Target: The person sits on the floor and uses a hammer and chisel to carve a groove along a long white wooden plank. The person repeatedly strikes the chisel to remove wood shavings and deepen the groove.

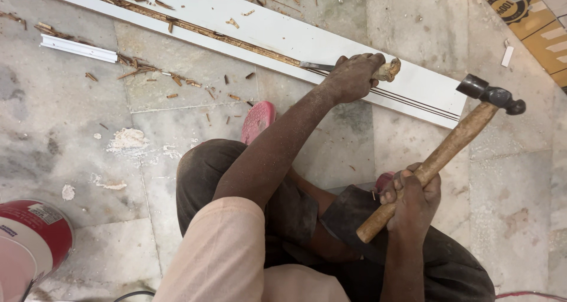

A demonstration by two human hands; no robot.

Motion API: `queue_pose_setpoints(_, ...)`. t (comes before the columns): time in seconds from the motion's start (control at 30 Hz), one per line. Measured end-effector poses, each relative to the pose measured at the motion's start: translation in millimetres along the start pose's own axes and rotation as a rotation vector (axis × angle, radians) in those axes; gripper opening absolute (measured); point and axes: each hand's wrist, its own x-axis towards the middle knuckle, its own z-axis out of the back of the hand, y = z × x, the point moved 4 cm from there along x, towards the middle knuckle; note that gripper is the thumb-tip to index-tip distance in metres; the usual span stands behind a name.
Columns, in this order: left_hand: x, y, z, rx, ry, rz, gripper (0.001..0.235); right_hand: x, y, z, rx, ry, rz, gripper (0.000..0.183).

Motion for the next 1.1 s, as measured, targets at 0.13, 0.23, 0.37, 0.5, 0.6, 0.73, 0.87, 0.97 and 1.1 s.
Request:
queue_pose_setpoints(0.13, 1, 0, -1, -0.008, 0.018, 0.018, 0.046, 2, 6, 7, -0.005, -0.004, 0.027, 0.009)
queue_pose_setpoints(0.23, -1, 2, -1, -0.023, 0.023, 0.01, 0.046, 5, 10, 9, 0.008, 0.009, 0.037, 0.011)
queue_pose_setpoints(0.37, 1, 0, -1, -0.014, -0.008, -0.011, 0.06, 5, 19, 7, 0.005, -0.034, 0.113, 0.011)
queue_pose_setpoints(0.5, 3, 3, -5, 0.006, -0.01, -0.018, 0.052, 6, 3, -18, -0.098, -0.117, 0.041, 0.012)
queue_pose_setpoints(0.6, 5, 7, -5, -0.02, -0.057, -0.045, 0.05, 10, -6, -31, -0.212, 0.046, -0.141, 0.01)
queue_pose_setpoints(0.73, 6, 12, -5, -0.018, -0.058, -0.042, 0.046, 10, -2, -26, -0.2, 0.066, -0.108, 0.012)
queue_pose_setpoints(0.87, 5, 11, -7, -0.014, -0.125, -0.106, 0.045, 12, -11, -31, -0.08, 0.04, -0.074, 0.011)
queue_pose_setpoints(0.97, 4, 13, -15, 0.031, -0.065, -0.053, 0.038, 13, -16, -26, -0.222, 0.133, -0.24, 0.01)
queue_pose_setpoints(1.1, 2, 18, -20, -0.021, -0.124, -0.094, 0.039, 10, -19, -16, -0.023, 0.005, -0.141, 0.011)
